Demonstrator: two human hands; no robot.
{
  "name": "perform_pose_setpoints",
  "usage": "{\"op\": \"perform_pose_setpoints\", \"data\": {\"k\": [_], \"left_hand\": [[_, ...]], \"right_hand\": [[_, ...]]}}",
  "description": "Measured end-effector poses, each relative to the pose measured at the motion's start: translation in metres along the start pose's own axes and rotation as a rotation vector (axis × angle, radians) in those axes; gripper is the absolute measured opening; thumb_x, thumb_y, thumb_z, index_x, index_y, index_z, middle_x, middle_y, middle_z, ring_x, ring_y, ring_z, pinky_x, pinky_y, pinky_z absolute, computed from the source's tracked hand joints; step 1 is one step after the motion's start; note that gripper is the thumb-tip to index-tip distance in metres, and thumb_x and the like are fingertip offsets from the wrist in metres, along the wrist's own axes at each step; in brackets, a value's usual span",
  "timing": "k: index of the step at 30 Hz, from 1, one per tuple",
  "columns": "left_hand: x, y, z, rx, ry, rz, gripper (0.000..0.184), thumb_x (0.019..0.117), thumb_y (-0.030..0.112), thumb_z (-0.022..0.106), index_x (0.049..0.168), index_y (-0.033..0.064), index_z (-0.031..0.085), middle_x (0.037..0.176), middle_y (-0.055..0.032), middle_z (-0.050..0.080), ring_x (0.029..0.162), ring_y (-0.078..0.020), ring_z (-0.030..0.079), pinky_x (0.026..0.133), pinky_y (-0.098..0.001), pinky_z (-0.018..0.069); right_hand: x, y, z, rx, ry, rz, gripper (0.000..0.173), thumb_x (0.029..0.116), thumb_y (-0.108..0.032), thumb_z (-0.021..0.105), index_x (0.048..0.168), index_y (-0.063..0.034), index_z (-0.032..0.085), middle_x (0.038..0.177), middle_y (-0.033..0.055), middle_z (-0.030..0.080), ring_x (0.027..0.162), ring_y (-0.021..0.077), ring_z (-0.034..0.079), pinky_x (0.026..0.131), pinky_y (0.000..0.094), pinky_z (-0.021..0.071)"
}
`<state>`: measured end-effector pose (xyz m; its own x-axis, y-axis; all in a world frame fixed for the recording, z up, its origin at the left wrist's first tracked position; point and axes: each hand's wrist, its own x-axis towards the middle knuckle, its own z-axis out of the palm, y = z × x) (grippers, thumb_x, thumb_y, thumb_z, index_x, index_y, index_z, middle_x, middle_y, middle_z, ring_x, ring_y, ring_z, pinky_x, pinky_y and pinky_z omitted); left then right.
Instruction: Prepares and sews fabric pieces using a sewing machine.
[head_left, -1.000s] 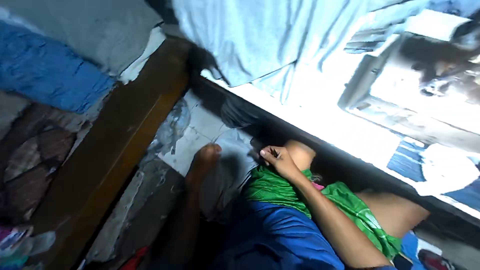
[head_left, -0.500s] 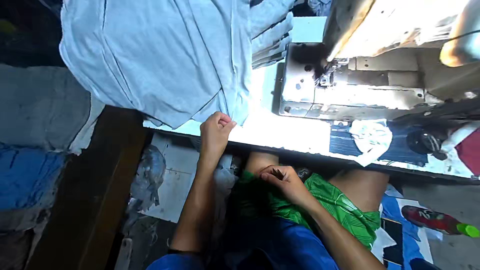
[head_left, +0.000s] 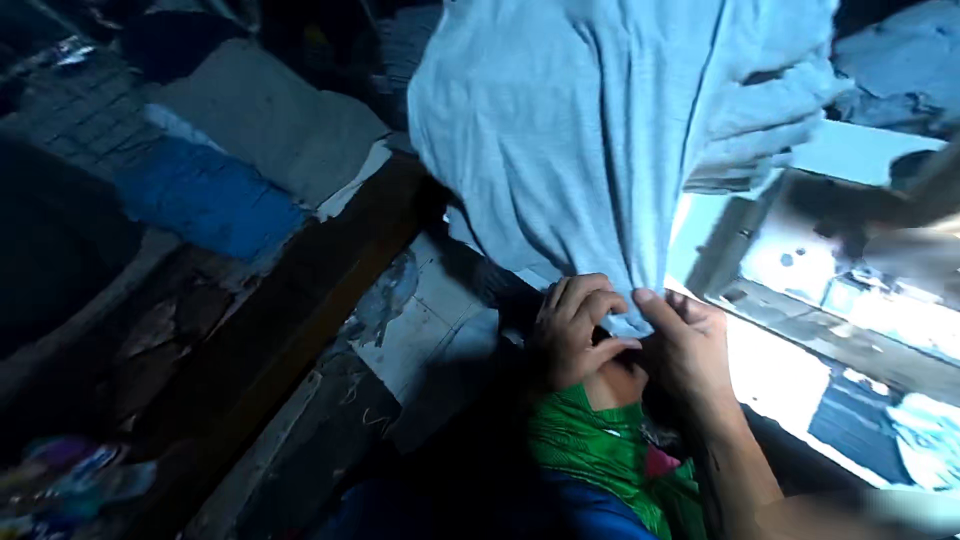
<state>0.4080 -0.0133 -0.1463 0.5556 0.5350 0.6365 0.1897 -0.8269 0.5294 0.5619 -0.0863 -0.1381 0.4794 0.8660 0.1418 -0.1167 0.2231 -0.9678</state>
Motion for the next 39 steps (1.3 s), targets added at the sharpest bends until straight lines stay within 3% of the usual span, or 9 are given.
{"op": "perform_pose_setpoints", "data": {"k": [3,9,12,16,18,21,23,26,39], "left_hand": [[-0.001,-0.01,0.005,0.015,0.15,0.105,0.018,0.0912,0.011,0.072,0.108,0.0102,0.077,0.114,-0.007,0.074,0.107,-0.0197,0.068,0.094,-0.0393,0.0548],[0.016,0.004,-0.012,-0.148,0.13,0.139,0.013,0.0954,0.007,0.069,0.103,0.0074,0.08,0.108,-0.0063,0.076,0.1,-0.0168,0.07,0.088,-0.035,0.0568],[0.024,0.006,-0.017,-0.279,0.1,0.098,0.01,0.0916,0.002,0.072,0.098,0.0041,0.08,0.1,-0.0072,0.076,0.095,-0.0159,0.071,0.085,-0.0333,0.0598],[0.027,0.006,-0.015,-0.306,0.117,0.041,0.007,0.0868,-0.002,0.075,0.091,0.002,0.079,0.092,-0.0066,0.075,0.088,-0.0135,0.07,0.08,-0.03,0.0607],[0.026,0.007,-0.011,-0.292,0.134,0.01,0.008,0.0832,-0.004,0.075,0.087,0.0025,0.078,0.087,-0.0056,0.073,0.083,-0.012,0.069,0.074,-0.0282,0.0596],[0.027,0.01,-0.011,-0.258,0.12,-0.043,0.006,0.0828,-0.001,0.078,0.083,0.0024,0.072,0.081,-0.0047,0.067,0.073,-0.0102,0.063,0.066,-0.026,0.0557],[0.028,0.01,-0.018,-0.222,0.057,-0.076,0.006,0.0857,0.005,0.079,0.087,0.0029,0.073,0.083,-0.0038,0.067,0.072,-0.0084,0.062,0.065,-0.0234,0.0554],[0.026,0.002,-0.026,-0.114,0.056,0.006,0.008,0.0926,0.014,0.077,0.096,0.0071,0.079,0.089,-0.0012,0.072,0.082,-0.0088,0.066,0.076,-0.0276,0.0557],[0.024,-0.008,-0.028,0.014,0.098,0.092,0.016,0.0919,0.02,0.076,0.104,0.0091,0.078,0.101,-0.0025,0.074,0.097,-0.0141,0.067,0.087,-0.0347,0.0538]], "right_hand": [[-0.004,-0.018,0.0,0.098,0.051,-0.003,0.018,0.0994,-0.013,0.065,0.085,-0.0035,0.069,0.068,0.0037,0.066,0.055,0.0112,0.063,0.053,0.0291,0.0568],[-0.007,-0.032,-0.006,0.365,0.033,0.087,0.02,0.1033,-0.019,0.059,0.088,-0.008,0.066,0.058,0.0015,0.055,0.041,0.0063,0.044,0.037,0.0219,0.0383],[-0.014,-0.011,-0.004,0.31,-0.057,-0.075,0.013,0.0987,-0.026,0.07,0.101,-0.0131,0.068,0.07,-0.0027,0.06,0.052,0.0046,0.052,0.047,0.0213,0.0466],[-0.026,0.016,0.003,0.175,-0.078,-0.129,0.055,0.0829,-0.026,0.087,0.127,-0.0063,0.06,0.104,0.0056,0.072,0.092,0.0164,0.071,0.085,0.0353,0.0615],[-0.026,0.015,0.01,0.132,-0.041,-0.134,0.064,0.0772,-0.021,0.092,0.129,-0.0018,0.059,0.108,0.0105,0.072,0.097,0.0227,0.072,0.089,0.0416,0.0629],[-0.016,0.005,0.016,0.083,0.026,-0.218,0.046,0.0774,-0.01,0.09,0.114,0.0008,0.065,0.098,0.0107,0.074,0.087,0.0216,0.073,0.082,0.0393,0.064],[-0.007,-0.002,0.016,0.039,0.078,-0.279,0.029,0.0829,-0.008,0.085,0.105,-0.0009,0.068,0.085,0.0053,0.072,0.068,0.0139,0.067,0.064,0.0299,0.0599],[0.003,-0.014,0.01,0.001,0.089,-0.323,0.02,0.0893,-0.008,0.079,0.105,-0.0027,0.068,0.079,0.0007,0.068,0.058,0.0092,0.06,0.053,0.0249,0.0539],[-0.002,-0.015,0.025,0.163,0.123,-0.213,0.014,0.0935,-0.011,0.074,0.102,-0.008,0.064,0.072,-0.0005,0.065,0.054,0.0078,0.058,0.051,0.023,0.0519]]}}
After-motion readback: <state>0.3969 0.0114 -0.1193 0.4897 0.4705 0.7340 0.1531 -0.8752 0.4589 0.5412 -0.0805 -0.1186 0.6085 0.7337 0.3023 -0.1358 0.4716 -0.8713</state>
